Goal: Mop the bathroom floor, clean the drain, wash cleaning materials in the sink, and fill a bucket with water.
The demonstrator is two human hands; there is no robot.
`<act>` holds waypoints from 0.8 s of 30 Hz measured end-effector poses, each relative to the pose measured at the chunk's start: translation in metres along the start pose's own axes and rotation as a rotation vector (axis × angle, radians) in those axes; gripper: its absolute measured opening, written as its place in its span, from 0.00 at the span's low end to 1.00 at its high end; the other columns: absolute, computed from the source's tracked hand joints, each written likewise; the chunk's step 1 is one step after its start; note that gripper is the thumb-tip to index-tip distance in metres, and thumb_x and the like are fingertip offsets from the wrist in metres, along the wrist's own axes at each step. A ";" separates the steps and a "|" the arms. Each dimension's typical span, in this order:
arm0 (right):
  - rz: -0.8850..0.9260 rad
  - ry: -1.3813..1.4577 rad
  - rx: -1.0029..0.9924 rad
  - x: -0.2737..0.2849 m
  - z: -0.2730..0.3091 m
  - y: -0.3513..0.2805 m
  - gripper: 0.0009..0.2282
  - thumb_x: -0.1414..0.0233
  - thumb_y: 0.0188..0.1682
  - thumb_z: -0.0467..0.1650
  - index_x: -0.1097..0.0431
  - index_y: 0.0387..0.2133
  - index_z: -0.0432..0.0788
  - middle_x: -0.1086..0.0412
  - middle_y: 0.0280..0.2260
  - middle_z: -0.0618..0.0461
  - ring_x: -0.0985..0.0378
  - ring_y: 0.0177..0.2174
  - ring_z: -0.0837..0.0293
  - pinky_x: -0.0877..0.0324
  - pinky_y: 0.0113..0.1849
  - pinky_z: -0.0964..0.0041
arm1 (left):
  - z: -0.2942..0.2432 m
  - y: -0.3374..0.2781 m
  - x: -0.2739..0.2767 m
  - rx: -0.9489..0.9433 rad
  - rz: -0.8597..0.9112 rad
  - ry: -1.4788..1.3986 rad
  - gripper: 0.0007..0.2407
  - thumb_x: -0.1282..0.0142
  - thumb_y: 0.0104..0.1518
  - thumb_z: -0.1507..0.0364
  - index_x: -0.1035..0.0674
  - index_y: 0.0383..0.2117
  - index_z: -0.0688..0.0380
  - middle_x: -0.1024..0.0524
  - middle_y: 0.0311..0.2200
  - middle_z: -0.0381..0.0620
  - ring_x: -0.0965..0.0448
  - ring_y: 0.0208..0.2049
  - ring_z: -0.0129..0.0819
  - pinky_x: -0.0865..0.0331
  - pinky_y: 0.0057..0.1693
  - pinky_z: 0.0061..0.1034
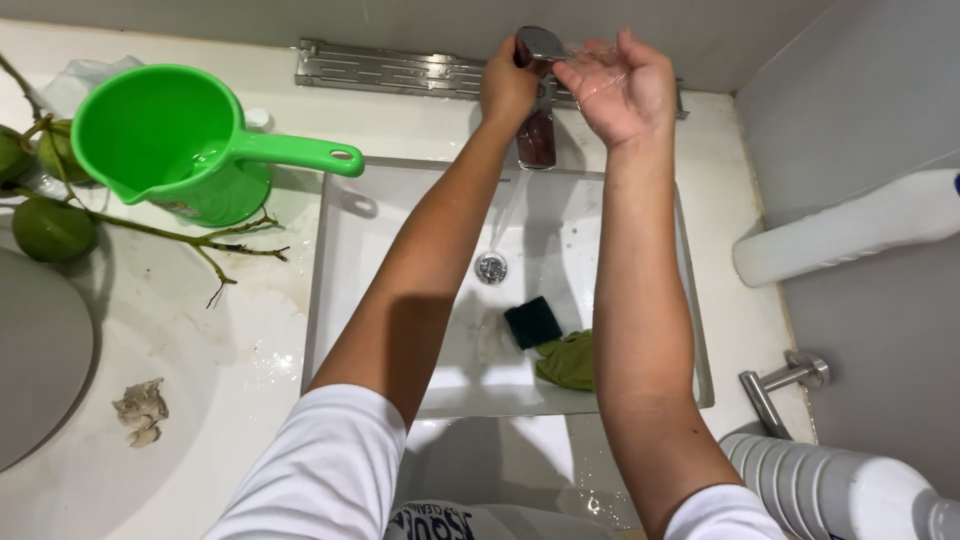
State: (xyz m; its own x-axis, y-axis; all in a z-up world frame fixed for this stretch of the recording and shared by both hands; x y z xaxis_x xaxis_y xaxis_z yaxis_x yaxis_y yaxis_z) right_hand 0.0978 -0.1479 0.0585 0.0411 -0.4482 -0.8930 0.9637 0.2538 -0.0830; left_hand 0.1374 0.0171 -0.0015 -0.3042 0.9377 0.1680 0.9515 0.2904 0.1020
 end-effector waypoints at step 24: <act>0.090 0.099 0.170 0.010 0.002 -0.025 0.15 0.60 0.61 0.33 0.32 0.41 0.29 0.30 0.44 0.33 0.23 0.47 0.42 0.23 0.53 0.50 | -0.040 -0.029 0.043 -0.379 0.067 -0.080 0.31 0.42 0.50 0.77 0.37 0.66 0.57 0.36 0.64 0.58 0.39 0.67 0.50 0.43 0.68 0.33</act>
State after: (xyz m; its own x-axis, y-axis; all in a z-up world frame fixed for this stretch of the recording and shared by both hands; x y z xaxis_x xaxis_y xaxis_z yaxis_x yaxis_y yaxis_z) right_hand 0.0743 -0.1610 0.0522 0.1105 -0.3421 -0.9331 0.9883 0.1370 0.0668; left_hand 0.0948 0.0419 0.0420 -0.2235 0.9683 0.1115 0.8797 0.1511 0.4509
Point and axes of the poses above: each hand's wrist, its own y-axis towards the middle knuckle, its own x-axis out of the back of the hand, z = x × y, the point moved 7 cm from there along y, towards the middle knuckle
